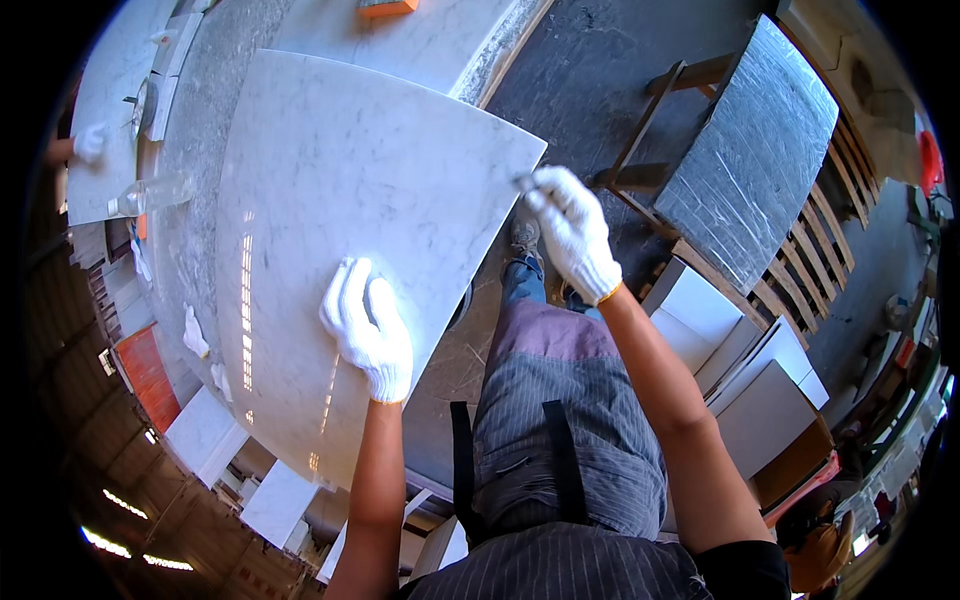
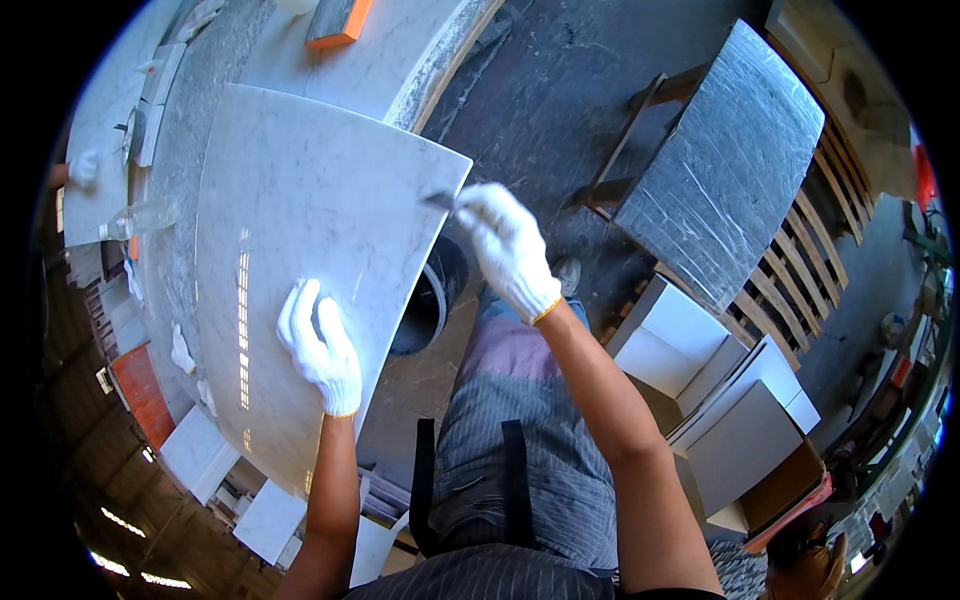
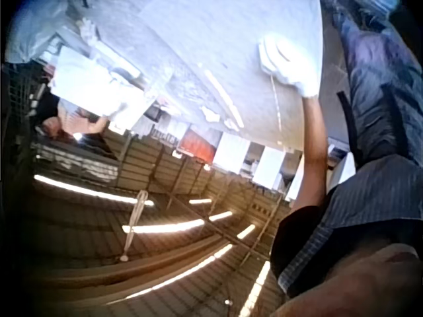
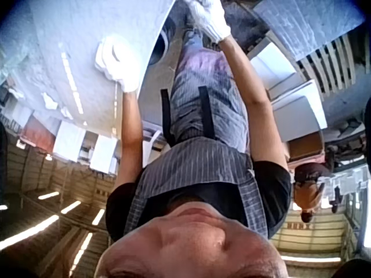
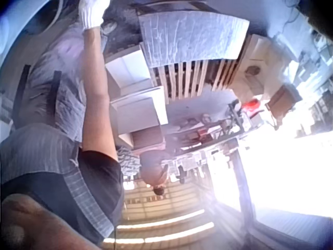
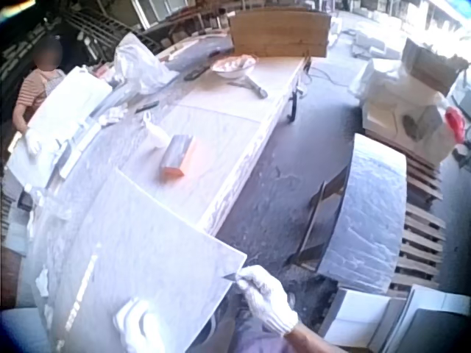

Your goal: The person smooths the edges of a large white stone slab using a metal file and an orange sanding block. They repeatedly file and sand the edges, then lift and reposition the slab on a wooden rack.

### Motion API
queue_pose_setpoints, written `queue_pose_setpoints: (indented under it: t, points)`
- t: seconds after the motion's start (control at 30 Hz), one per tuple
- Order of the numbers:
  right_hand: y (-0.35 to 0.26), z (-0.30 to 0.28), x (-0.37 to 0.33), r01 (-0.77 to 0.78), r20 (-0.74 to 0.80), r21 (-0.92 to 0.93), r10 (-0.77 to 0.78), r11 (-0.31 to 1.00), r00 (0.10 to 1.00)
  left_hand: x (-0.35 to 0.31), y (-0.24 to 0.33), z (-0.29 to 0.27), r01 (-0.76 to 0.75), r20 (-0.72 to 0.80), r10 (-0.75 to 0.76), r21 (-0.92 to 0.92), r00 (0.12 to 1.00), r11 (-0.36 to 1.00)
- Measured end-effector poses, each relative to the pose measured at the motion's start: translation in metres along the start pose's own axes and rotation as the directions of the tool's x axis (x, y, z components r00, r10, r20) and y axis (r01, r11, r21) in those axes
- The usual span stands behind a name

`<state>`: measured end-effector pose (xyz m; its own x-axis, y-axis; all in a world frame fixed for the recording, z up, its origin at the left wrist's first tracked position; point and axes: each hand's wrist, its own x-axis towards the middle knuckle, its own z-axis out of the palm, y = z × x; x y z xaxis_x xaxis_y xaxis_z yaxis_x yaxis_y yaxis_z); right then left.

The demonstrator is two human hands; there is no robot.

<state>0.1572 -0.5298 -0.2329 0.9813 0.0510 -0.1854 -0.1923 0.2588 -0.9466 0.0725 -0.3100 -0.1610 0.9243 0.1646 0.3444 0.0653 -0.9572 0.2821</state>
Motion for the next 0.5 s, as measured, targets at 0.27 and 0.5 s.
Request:
queue_pose_setpoints:
  t: [0.27, 0.5]
  points:
    - [0.015, 0.006, -0.029, -0.029, 0.091, -0.082, 0.037, 0.996, 0.995, 0.002, 0.000, -0.002, -0.016, 0.015, 0.017, -0.022, 1.000, 1.000]
    - [-0.011, 0.018, -0.090, -0.254, 0.083, -0.068, 0.259, 0.965, 0.962, -0.001, -0.007, -0.012, -0.065, 0.119, 0.089, -0.189, 0.989, 0.980]
